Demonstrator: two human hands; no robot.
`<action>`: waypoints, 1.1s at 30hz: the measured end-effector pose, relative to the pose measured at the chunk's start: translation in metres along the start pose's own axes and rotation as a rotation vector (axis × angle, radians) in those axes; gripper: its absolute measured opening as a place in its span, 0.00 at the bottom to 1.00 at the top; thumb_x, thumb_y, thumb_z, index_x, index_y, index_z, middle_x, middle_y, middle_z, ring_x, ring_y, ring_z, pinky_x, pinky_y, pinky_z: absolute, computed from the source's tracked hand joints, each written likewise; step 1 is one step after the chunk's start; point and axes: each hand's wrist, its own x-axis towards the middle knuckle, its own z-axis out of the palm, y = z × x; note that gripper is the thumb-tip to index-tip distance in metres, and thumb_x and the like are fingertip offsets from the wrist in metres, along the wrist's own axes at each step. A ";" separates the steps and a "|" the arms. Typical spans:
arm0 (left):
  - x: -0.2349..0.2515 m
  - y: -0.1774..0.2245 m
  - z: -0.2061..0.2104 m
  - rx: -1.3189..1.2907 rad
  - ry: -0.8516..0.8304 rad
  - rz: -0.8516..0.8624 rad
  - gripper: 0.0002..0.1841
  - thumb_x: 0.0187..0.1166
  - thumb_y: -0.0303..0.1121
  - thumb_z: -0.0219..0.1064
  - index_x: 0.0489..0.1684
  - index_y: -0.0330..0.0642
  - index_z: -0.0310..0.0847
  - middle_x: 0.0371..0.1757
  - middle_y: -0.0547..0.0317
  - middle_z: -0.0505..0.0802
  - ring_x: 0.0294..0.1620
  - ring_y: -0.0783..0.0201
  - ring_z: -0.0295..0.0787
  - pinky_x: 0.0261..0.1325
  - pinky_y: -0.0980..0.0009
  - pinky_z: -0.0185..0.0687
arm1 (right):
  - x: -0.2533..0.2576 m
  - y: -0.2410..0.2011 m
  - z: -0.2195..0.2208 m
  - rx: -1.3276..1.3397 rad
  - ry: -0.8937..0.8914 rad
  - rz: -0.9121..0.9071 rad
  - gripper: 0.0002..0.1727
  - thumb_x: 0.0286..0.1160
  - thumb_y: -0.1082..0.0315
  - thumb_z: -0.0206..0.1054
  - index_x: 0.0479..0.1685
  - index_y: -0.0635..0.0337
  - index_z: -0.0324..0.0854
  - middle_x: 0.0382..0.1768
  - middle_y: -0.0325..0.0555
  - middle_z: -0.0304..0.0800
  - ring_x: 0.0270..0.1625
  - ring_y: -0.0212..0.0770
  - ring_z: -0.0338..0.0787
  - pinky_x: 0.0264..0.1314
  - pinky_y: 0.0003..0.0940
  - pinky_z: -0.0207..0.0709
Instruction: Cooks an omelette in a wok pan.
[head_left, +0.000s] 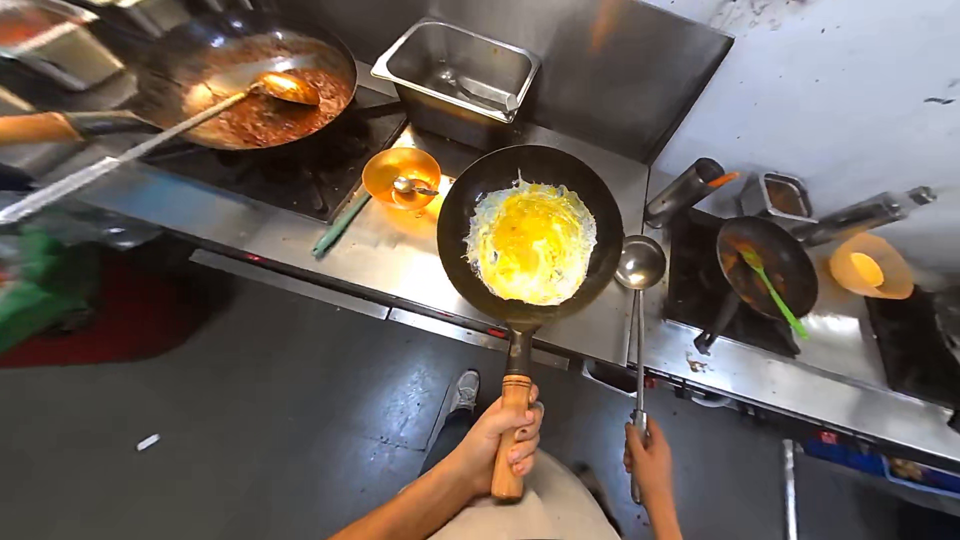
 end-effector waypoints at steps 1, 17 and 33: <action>0.003 -0.004 -0.004 0.035 0.016 0.009 0.16 0.71 0.29 0.67 0.54 0.50 0.69 0.21 0.67 0.81 0.14 0.71 0.81 0.19 0.75 0.84 | 0.002 0.001 -0.003 0.001 -0.009 0.000 0.23 0.80 0.62 0.65 0.69 0.66 0.76 0.18 0.44 0.82 0.15 0.38 0.83 0.18 0.37 0.82; 0.029 0.014 0.154 0.102 0.491 0.057 0.03 0.88 0.26 0.52 0.42 0.43 0.66 0.21 0.63 0.77 0.13 0.75 0.75 0.16 0.81 0.79 | 0.014 0.017 -0.003 0.096 -0.072 -0.015 0.21 0.80 0.64 0.64 0.68 0.67 0.76 0.18 0.45 0.82 0.15 0.39 0.83 0.19 0.38 0.82; 0.033 -0.039 0.031 0.085 0.096 0.101 0.13 0.73 0.28 0.63 0.52 0.50 0.67 0.20 0.68 0.80 0.13 0.72 0.80 0.19 0.77 0.84 | 0.023 0.021 -0.026 0.018 -0.081 -0.053 0.21 0.77 0.63 0.65 0.64 0.66 0.78 0.18 0.44 0.83 0.15 0.39 0.84 0.18 0.38 0.83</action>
